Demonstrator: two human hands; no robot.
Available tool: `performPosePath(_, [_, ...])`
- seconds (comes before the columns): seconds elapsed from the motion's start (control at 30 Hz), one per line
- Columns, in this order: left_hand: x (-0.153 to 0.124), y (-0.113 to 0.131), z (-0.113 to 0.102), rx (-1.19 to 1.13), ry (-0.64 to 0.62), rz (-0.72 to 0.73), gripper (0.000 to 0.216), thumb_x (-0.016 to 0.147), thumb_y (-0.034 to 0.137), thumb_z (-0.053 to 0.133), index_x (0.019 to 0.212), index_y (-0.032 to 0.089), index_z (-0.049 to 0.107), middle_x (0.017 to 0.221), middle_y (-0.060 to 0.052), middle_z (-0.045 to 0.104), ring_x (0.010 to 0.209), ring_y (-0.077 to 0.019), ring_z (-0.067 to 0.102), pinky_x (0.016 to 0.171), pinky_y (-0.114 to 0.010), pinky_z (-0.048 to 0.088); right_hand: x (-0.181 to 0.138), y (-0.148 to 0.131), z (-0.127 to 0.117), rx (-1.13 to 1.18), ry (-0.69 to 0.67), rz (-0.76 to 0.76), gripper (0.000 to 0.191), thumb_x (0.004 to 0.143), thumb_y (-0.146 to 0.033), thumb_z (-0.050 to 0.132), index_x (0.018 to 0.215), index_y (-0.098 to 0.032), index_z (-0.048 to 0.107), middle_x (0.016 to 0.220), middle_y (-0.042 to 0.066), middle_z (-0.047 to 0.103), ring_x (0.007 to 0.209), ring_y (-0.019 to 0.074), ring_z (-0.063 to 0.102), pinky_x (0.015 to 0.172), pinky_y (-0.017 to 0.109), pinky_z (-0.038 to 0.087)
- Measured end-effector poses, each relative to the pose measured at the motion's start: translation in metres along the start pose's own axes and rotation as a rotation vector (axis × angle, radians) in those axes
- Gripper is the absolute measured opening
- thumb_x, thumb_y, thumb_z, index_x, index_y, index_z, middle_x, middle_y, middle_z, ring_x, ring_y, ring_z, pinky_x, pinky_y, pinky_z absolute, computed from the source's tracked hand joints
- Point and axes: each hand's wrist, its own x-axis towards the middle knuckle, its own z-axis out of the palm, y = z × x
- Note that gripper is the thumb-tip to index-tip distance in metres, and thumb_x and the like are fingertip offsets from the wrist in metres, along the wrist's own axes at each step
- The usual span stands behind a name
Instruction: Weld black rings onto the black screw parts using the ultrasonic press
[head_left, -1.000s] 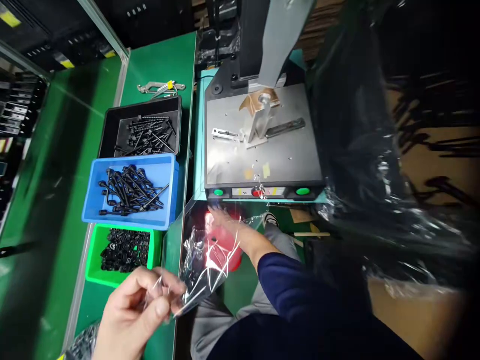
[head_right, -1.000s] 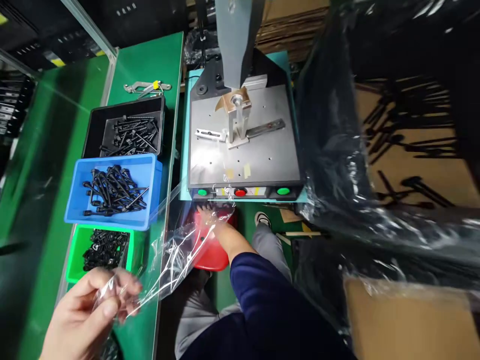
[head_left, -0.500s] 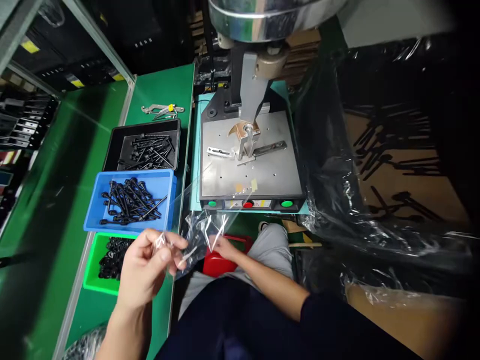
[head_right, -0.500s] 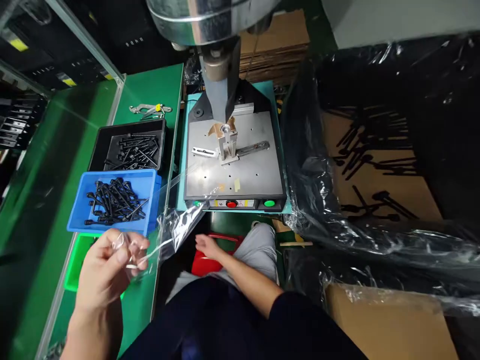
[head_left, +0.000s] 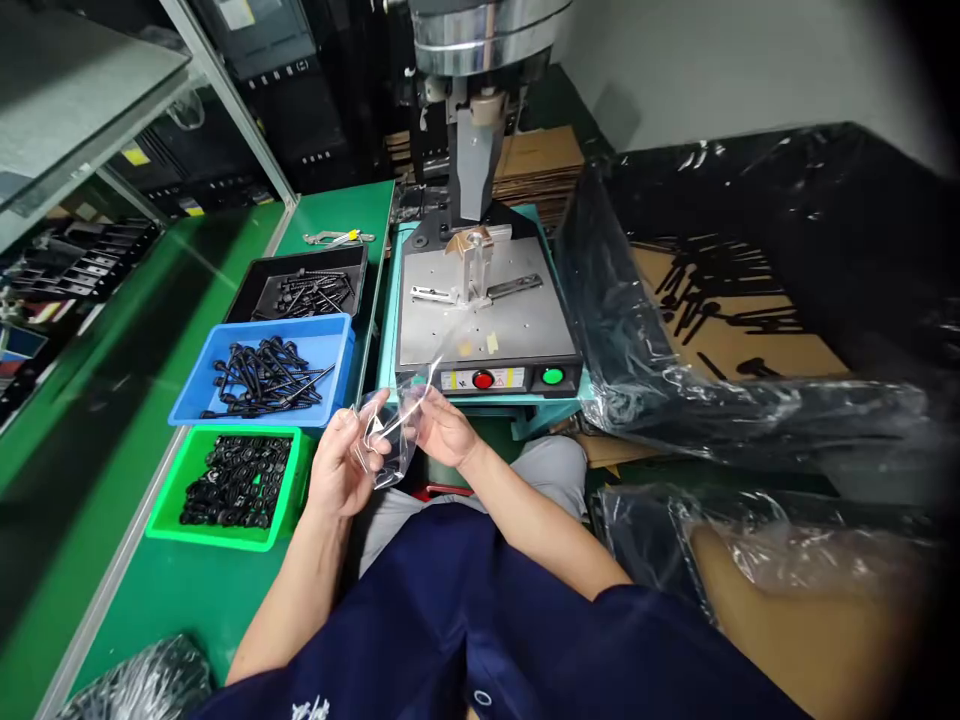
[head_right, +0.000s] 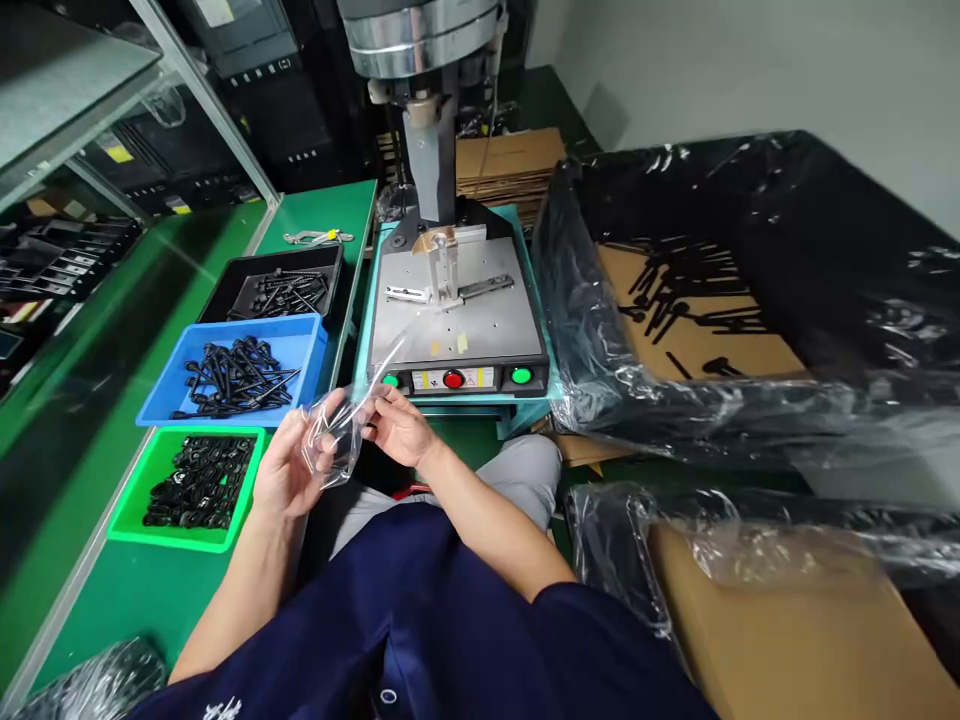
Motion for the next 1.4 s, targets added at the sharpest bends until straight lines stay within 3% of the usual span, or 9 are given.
performPosePath(0.13, [-0.015, -0.006, -0.004, -0.036, -0.107, -0.027, 0.034, 0.076, 0.027, 0.075, 0.073, 0.018, 0.043, 0.144, -0.009, 0.056, 0.062, -0.0065, 0.064, 0.041, -0.012, 0.046, -0.021, 0.009, 0.006, -0.019, 0.080, -0.017, 0.015, 0.082, -0.022, 0.074, 0.085, -0.023, 0.060, 0.093, -0.003, 0.070, 0.086, 0.0127, 0.067, 0.066, 0.022, 0.054])
performPosePath(0.3, [-0.036, -0.020, -0.003, -0.003, -0.147, -0.046, 0.038, 0.074, 0.031, 0.077, 0.071, 0.019, 0.041, 0.146, -0.009, 0.054, 0.065, -0.0082, 0.061, 0.042, -0.015, 0.044, -0.045, 0.019, 0.017, -0.029, 0.140, 0.057, 0.015, 0.087, -0.024, 0.068, 0.101, -0.022, 0.062, 0.111, 0.003, 0.070, 0.086, 0.0120, 0.066, 0.061, 0.018, 0.053])
performPosePath(0.5, [-0.052, -0.037, -0.008, 0.181, -0.123, 0.094, 0.042, 0.070, 0.040, 0.078, 0.071, 0.020, 0.041, 0.149, -0.010, 0.050, 0.067, -0.0127, 0.063, 0.042, -0.021, 0.040, -0.063, 0.026, 0.010, 0.109, 0.111, 0.110, 0.011, 0.088, -0.020, 0.067, 0.098, -0.019, 0.063, 0.073, -0.004, 0.056, 0.054, 0.0058, 0.043, 0.035, 0.011, 0.030])
performPosePath(0.6, [-0.054, -0.045, -0.013, 0.234, -0.028, 0.283, 0.044, 0.068, 0.040, 0.080, 0.070, 0.019, 0.042, 0.151, -0.007, 0.048, 0.078, -0.0179, 0.069, 0.048, -0.024, 0.047, -0.080, 0.026, 0.006, 0.056, 0.252, 0.017, 0.019, 0.081, -0.020, 0.074, 0.079, -0.020, 0.056, 0.066, -0.006, 0.048, 0.057, 0.0060, 0.047, 0.038, 0.011, 0.031])
performPosePath(0.73, [-0.056, -0.060, -0.024, 0.294, 0.137, 0.442, 0.042, 0.071, 0.040, 0.079, 0.071, 0.019, 0.043, 0.150, -0.009, 0.047, 0.100, -0.0258, 0.070, 0.062, -0.027, 0.054, -0.118, 0.023, -0.001, -0.175, 0.527, -0.326, 0.030, 0.070, -0.028, 0.083, 0.080, -0.021, 0.056, 0.067, -0.006, 0.050, 0.064, 0.0076, 0.057, 0.044, 0.013, 0.036])
performPosePath(0.83, [-0.057, -0.086, -0.038, 0.313, 0.253, 0.346, 0.041, 0.072, 0.042, 0.077, 0.074, 0.019, 0.043, 0.136, -0.012, 0.059, 0.091, -0.0206, 0.072, 0.063, -0.025, 0.054, -0.148, 0.025, -0.014, -0.364, 0.659, -0.481, 0.036, 0.067, -0.040, 0.085, 0.083, -0.021, 0.059, 0.069, -0.005, 0.053, 0.069, 0.0109, 0.061, 0.046, 0.015, 0.039])
performPosePath(1.07, [-0.062, -0.149, -0.085, 0.409, 0.555, -0.010, 0.037, 0.077, 0.047, 0.070, 0.082, 0.019, 0.046, 0.080, -0.003, 0.069, 0.043, -0.0063, 0.053, 0.039, -0.019, 0.036, -0.174, 0.059, -0.067, -0.554, 0.897, -0.180, 0.049, 0.062, -0.060, 0.080, 0.072, -0.021, 0.052, 0.058, -0.007, 0.045, 0.052, 0.0111, 0.055, 0.039, 0.018, 0.036])
performPosePath(1.23, [-0.066, -0.154, -0.091, 0.376, 0.484, -0.051, 0.031, 0.081, 0.043, 0.064, 0.087, 0.020, 0.046, 0.082, -0.006, 0.071, 0.043, -0.0087, 0.055, 0.039, -0.020, 0.035, -0.179, 0.058, -0.081, -0.544, 0.831, -0.179, 0.042, 0.064, -0.052, 0.079, 0.076, -0.022, 0.053, 0.075, 0.000, 0.061, 0.070, 0.0171, 0.066, 0.051, 0.024, 0.050])
performPosePath(1.4, [-0.073, -0.147, -0.090, 0.419, 0.384, -0.165, 0.035, 0.073, 0.027, 0.072, 0.098, 0.017, 0.049, 0.081, -0.007, 0.072, 0.046, -0.0104, 0.059, 0.040, -0.019, 0.039, -0.202, 0.051, -0.084, -0.654, 0.870, -0.048, 0.037, 0.062, -0.036, 0.078, 0.084, -0.021, 0.053, 0.060, -0.005, 0.058, 0.053, 0.0155, 0.063, 0.039, 0.020, 0.039])
